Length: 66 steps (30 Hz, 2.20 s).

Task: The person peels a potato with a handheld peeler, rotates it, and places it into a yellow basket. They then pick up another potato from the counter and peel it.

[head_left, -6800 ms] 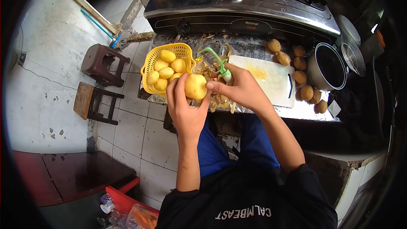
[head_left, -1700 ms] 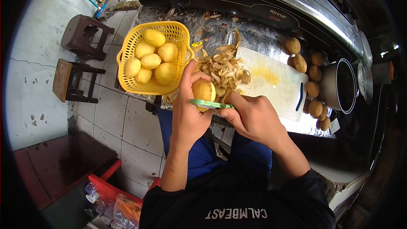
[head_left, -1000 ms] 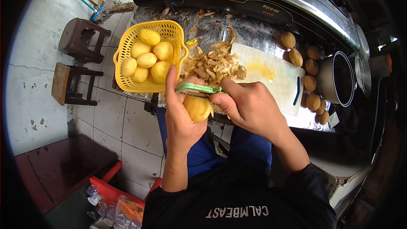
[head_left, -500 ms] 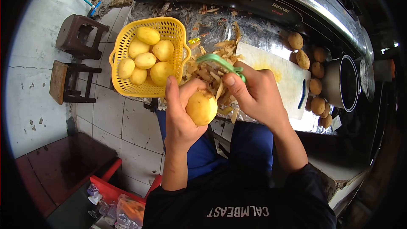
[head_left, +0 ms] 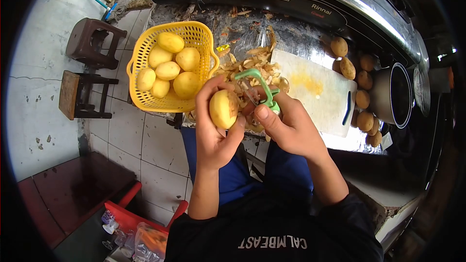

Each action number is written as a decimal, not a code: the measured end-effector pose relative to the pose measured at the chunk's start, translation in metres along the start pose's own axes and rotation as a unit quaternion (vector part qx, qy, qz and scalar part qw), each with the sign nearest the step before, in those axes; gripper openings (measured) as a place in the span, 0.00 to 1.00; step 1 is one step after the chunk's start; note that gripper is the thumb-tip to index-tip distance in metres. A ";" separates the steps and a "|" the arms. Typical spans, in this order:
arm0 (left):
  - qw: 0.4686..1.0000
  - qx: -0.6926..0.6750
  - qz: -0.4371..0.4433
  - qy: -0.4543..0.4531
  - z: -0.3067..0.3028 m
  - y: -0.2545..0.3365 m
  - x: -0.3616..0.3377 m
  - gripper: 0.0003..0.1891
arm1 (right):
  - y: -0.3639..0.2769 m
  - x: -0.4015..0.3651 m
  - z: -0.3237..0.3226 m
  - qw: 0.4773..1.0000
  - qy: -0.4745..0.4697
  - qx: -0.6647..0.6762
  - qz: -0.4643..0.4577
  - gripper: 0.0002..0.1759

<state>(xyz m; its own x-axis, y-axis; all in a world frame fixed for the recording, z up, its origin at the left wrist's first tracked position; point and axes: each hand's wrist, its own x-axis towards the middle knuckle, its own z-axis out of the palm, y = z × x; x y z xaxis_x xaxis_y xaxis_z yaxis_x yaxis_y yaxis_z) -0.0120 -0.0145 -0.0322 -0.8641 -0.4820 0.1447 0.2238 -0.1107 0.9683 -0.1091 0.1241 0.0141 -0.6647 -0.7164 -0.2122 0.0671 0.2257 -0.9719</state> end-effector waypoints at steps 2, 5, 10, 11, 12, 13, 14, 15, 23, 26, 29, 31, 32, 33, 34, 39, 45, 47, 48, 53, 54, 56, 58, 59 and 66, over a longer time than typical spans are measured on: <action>0.979 -0.197 -0.041 -0.013 0.009 0.003 -0.004 0.34 | 0.006 -0.004 -0.002 0.995 -0.038 -0.087 0.005 0.25; 0.961 -0.264 -0.060 0.056 0.020 0.008 -0.008 0.29 | -0.003 -0.009 0.005 0.998 -0.009 -0.022 -0.052 0.20; 0.972 -0.196 -0.060 0.113 0.027 0.018 -0.017 0.26 | -0.008 -0.032 0.014 0.951 0.069 -0.208 -0.217 0.15; 0.974 -0.178 -0.065 0.122 0.030 0.021 -0.018 0.29 | -0.009 -0.037 0.014 0.924 0.067 -0.286 -0.247 0.15; 0.975 -0.178 -0.063 0.117 0.031 0.023 -0.019 0.29 | -0.010 -0.041 0.014 0.889 0.066 -0.363 -0.273 0.15; 0.976 -0.175 -0.044 0.120 0.032 0.024 -0.022 0.30 | -0.010 -0.043 0.017 0.879 0.089 -0.373 -0.285 0.16; 0.977 -0.172 -0.025 0.123 0.033 0.025 -0.023 0.30 | -0.013 -0.046 0.017 0.877 0.092 -0.374 -0.286 0.16; 0.982 -0.134 -0.011 0.132 0.035 0.028 -0.023 0.32 | -0.017 -0.049 0.018 0.874 0.092 -0.382 -0.286 0.16; 0.950 0.175 0.091 0.240 0.039 0.040 -0.031 0.28 | -0.031 -0.061 0.029 0.888 0.084 -0.337 -0.300 0.16; 0.941 0.159 0.097 0.282 0.035 0.042 -0.032 0.28 | -0.035 -0.063 0.035 0.896 0.091 -0.322 -0.291 0.15; 0.951 0.083 0.086 0.284 0.029 0.043 -0.031 0.28 | -0.034 -0.065 0.041 0.896 0.101 -0.310 -0.301 0.15; 0.951 0.055 0.099 0.289 0.030 0.044 -0.029 0.29 | -0.031 -0.064 0.041 0.896 0.103 -0.300 -0.311 0.15; 0.951 0.042 0.101 0.289 0.031 0.044 -0.031 0.30 | -0.033 -0.065 0.041 0.897 0.105 -0.300 -0.307 0.15; 0.953 0.042 0.097 0.285 0.033 0.045 -0.032 0.30 | -0.037 -0.064 0.042 0.901 0.111 -0.294 -0.297 0.15; 0.956 -0.018 0.106 0.273 0.034 0.047 -0.031 0.30 | -0.041 -0.063 0.042 0.905 0.117 -0.289 -0.291 0.15; 0.954 -0.118 0.107 0.255 0.025 0.047 -0.033 0.30 | -0.036 -0.063 0.040 0.900 0.106 -0.304 -0.293 0.15; 0.949 -0.127 0.100 0.271 0.031 0.044 -0.038 0.30 | -0.035 -0.062 0.038 0.905 0.121 -0.287 -0.289 0.16; 0.956 -0.097 0.098 0.259 0.028 0.042 -0.041 0.30 | -0.035 -0.062 0.038 0.907 0.119 -0.290 -0.281 0.16; 0.955 -0.111 0.105 0.253 0.025 0.042 -0.041 0.30 | -0.035 -0.063 0.038 0.907 0.121 -0.289 -0.281 0.16; 0.950 -0.143 0.087 0.264 0.026 0.049 -0.040 0.29 | -0.037 -0.067 0.037 0.903 0.108 -0.295 -0.292 0.17; 0.950 -0.143 0.088 0.264 0.026 0.049 -0.041 0.29 | -0.037 -0.066 0.037 0.903 0.109 -0.295 -0.293 0.17; 0.950 -0.144 0.116 0.252 0.027 0.047 -0.043 0.29 | -0.037 -0.066 0.037 0.904 0.120 -0.284 -0.295 0.17; 0.954 -0.115 0.117 0.249 0.023 0.046 -0.045 0.28 | -0.035 -0.067 0.040 0.909 0.120 -0.280 -0.284 0.17; 0.957 -0.089 0.125 0.247 0.023 0.046 -0.043 0.28 | -0.035 -0.066 0.040 0.911 0.119 -0.280 -0.280 0.17; 0.963 -0.063 0.114 0.238 0.027 0.048 -0.040 0.26 | -0.029 -0.069 0.043 0.914 0.146 -0.266 -0.267 0.17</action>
<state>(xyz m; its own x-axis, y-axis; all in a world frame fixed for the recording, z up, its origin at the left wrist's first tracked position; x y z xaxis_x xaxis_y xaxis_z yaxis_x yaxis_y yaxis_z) 0.0216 0.0233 0.0144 -0.4884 -0.8465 0.2120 0.4618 -0.0446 0.8858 -0.0333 0.1380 0.0526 -0.6721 -0.6289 0.3909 -0.6460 0.2398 -0.7247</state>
